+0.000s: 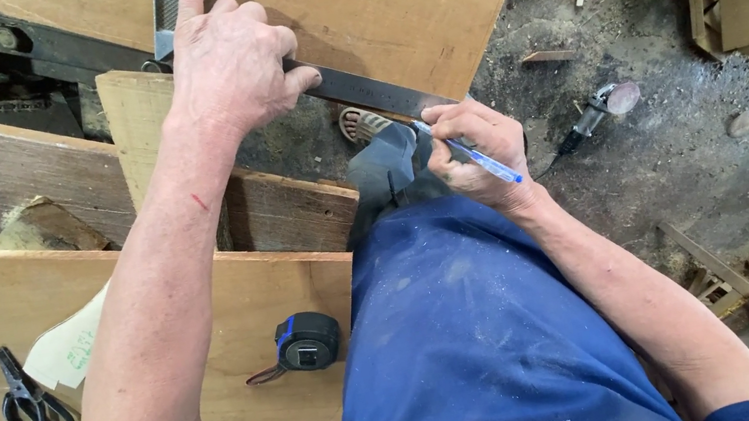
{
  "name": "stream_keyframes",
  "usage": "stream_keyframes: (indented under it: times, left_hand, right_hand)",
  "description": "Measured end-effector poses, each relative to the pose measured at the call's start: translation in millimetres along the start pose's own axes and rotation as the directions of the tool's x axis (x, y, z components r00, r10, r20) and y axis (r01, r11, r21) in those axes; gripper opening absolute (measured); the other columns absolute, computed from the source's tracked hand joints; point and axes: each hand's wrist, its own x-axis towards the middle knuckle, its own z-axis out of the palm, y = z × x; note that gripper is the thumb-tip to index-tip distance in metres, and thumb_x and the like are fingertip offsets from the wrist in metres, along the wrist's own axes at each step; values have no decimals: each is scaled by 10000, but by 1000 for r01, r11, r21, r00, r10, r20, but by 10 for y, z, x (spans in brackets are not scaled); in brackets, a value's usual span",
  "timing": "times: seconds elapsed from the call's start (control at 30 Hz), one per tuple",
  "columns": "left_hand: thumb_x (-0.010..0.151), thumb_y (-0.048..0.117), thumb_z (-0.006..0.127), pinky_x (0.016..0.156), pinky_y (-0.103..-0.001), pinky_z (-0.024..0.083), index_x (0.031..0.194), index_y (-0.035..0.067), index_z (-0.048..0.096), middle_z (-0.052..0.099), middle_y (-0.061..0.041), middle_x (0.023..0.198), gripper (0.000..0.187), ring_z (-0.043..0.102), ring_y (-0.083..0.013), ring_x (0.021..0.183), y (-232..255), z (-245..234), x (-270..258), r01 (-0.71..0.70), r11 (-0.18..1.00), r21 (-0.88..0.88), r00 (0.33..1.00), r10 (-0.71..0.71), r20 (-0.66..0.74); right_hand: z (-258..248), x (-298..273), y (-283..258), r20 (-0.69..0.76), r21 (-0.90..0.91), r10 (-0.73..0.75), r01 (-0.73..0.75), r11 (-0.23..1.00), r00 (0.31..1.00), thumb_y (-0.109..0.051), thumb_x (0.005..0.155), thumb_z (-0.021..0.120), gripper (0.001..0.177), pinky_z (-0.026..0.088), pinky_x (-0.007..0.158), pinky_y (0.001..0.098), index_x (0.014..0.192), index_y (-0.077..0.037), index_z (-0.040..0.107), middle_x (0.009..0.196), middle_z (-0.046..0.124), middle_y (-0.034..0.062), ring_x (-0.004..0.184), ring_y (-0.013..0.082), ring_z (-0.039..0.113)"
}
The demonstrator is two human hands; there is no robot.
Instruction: The person uses a square and a pen to mark lines on a large wooden board and then uses a pen to trace around a paper template on the board.
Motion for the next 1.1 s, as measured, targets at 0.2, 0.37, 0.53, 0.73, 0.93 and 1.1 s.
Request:
stream_keyframes:
  times: [0.2, 0.37, 0.53, 0.73, 0.93, 1.1]
  left_hand:
    - [964, 748, 586, 1170, -474, 218, 911, 298, 816, 751, -58, 853, 508, 690, -290, 900, -3, 20, 2, -1, 1000, 0, 1000, 1, -30]
    - [969, 727, 568, 1169, -478, 207, 910, 299, 818, 748, -64, 846, 499, 685, -299, 898, -2, 19, 5, 6, 1000, -20, 1000, -6, -10]
    - [962, 730, 581, 1169, -479, 210, 912, 300, 820, 753, -64, 860, 494, 689, -301, 905, 0, 10, 5, 4, 1000, -24, 1000, -4, -14]
    - [963, 728, 583, 1170, -483, 209, 897, 289, 819, 751, -67, 862, 502, 684, -303, 913, 9, -13, 15, 10, 999, -38, 1000, -10, 9]
    - [973, 721, 579, 1177, -483, 206, 900, 281, 819, 746, -63, 861, 506, 681, -299, 915, 0, -2, 1, 7, 999, -33, 1000, -7, -6]
    - [967, 726, 580, 1175, -486, 206, 921, 293, 822, 750, -71, 867, 499, 685, -305, 915, -1, 11, 1, 9, 999, -40, 1000, -9, -5]
  right_hand:
    - [25, -20, -11, -7, -41, 9, -9, 999, 1000, 127, 804, 657, 164, 618, 840, 356, 883, -15, 651, 937, 720, 190, 918, 299, 773]
    - [53, -49, 15, -14, -63, 3, -4, 998, 1000, 127, 819, 659, 167, 615, 825, 357, 899, -20, 659, 931, 705, 176, 914, 296, 768]
    - [60, -56, 29, -13, -67, -3, 2, 998, 1000, 129, 805, 656, 167, 615, 828, 364, 884, -19, 659, 914, 704, 169, 909, 297, 767]
    - [58, -53, 6, -14, -75, -5, 4, 997, 1000, 120, 813, 659, 155, 618, 830, 362, 889, -16, 662, 924, 707, 175, 912, 297, 765]
    - [70, -43, -12, -8, -94, -10, 9, 996, 1000, 121, 804, 654, 159, 622, 825, 366, 888, -13, 664, 929, 709, 170, 917, 297, 768]
    - [67, -58, 2, 8, -105, -27, 28, 994, 1000, 110, 811, 669, 153, 625, 833, 369, 895, -17, 668, 935, 703, 164, 927, 297, 768]
